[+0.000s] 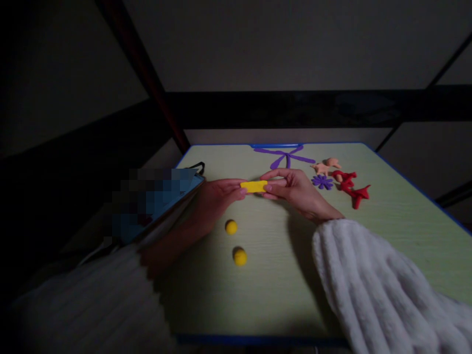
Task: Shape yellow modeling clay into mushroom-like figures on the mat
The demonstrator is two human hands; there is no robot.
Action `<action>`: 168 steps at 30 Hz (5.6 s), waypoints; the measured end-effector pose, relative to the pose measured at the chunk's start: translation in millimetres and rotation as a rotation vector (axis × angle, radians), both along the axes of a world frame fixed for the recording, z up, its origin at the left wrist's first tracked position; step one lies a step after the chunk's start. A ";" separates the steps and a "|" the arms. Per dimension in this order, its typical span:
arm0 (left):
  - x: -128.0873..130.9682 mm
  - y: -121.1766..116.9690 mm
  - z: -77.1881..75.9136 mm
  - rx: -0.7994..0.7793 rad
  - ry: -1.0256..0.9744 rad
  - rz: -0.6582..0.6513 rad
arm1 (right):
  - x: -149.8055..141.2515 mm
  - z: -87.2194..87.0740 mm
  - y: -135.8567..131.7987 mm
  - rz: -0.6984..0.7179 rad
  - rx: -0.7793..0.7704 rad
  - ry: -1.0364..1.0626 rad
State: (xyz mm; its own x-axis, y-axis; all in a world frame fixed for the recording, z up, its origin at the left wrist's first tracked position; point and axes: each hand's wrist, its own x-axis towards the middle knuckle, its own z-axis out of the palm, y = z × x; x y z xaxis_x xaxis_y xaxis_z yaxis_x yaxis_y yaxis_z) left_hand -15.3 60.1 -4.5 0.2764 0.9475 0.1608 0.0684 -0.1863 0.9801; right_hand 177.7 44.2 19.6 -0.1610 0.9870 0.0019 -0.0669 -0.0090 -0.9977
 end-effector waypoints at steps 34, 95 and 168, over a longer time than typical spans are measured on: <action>0.8 1.4 -0.6 0.130 0.138 -0.023 | -5.5 6.2 -5.2 0.076 -0.002 -0.172; 7.3 -8.7 14.5 -0.267 0.118 -0.101 | -20.7 4.6 -9.4 0.068 0.065 -0.268; -5.6 4.0 10.1 0.381 0.439 0.173 | 2.7 -33.5 -42.8 0.390 0.731 -1.293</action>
State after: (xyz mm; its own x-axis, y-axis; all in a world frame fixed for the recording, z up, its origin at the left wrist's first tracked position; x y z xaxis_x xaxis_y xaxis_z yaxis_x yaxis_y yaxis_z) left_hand -20.8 64.2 5.6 0.2409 0.8828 0.4033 0.5117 -0.4687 0.7201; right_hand 180.5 1.5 -13.9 -0.6744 0.7298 0.1118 0.7120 0.6829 -0.1632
